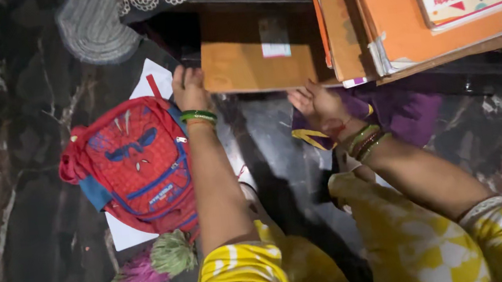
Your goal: The person organizes notebooks and books by stacking them on a low shelf, then uses a duster to clean the area before placing another notebook inside the shelf.
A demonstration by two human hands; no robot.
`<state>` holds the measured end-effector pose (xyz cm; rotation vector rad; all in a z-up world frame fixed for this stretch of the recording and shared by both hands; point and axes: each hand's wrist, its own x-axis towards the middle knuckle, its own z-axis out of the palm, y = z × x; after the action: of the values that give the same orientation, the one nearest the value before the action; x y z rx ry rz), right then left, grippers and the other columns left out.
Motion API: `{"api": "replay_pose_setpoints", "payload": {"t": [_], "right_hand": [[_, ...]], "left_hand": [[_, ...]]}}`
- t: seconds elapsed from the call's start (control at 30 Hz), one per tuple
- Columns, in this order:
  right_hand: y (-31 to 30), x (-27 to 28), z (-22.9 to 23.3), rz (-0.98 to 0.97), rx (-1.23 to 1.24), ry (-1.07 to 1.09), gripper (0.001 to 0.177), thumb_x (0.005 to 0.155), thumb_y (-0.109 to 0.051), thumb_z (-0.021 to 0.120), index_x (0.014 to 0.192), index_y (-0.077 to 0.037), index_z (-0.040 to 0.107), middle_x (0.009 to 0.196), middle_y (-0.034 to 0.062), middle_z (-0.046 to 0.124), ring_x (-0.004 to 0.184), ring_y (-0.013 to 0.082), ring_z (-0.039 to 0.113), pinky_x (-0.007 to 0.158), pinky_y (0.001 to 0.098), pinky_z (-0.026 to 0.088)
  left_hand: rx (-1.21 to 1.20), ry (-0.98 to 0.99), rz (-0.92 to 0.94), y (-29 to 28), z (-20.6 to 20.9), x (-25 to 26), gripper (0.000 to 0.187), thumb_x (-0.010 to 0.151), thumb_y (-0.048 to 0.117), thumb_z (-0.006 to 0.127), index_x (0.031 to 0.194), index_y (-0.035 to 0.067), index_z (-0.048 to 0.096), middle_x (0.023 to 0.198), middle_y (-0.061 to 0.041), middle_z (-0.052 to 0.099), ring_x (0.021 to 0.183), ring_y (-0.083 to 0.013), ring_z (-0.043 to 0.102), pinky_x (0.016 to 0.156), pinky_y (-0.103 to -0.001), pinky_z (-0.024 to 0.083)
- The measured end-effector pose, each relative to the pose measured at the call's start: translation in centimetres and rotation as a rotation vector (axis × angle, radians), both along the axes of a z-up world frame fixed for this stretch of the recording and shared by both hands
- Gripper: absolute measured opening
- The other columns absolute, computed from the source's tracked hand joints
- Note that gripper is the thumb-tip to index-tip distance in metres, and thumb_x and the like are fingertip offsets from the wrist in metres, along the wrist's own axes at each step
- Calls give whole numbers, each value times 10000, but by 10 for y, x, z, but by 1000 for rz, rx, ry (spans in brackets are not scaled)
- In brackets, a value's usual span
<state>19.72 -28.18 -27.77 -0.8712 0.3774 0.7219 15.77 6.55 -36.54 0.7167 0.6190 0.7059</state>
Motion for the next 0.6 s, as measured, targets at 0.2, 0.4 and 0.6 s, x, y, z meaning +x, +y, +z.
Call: {"api": "replay_pose_setpoints", "payload": {"t": [0.2,0.4,0.6], "right_hand": [[-9,11,-18,-22,-66,-6,240,1128,-191,633,1234,14,570,1123,137,663,1055,314,686,973,451,582],[-32,6,19,417,-1579,-1118,275,965,-301,651,1074,-59,719,963,221,721,873,425,678,760,507,537],[-35,30,-7,634,-1541,-1289,292,1140,-295,560,1264,-61,684,1011,239,716,913,446,675,825,526,530]], "left_hand": [[-374,212,-119,-62,-1,8,255,999,279,532,1192,113,547,978,-124,668,734,-280,678,567,-399,572],[-272,202,150,-147,57,30,280,1025,100,503,1302,64,526,1140,-159,671,885,-300,702,652,-413,595],[-250,40,135,-101,65,40,414,1028,45,502,1434,120,470,1235,-129,641,989,-279,700,743,-390,629]]}}
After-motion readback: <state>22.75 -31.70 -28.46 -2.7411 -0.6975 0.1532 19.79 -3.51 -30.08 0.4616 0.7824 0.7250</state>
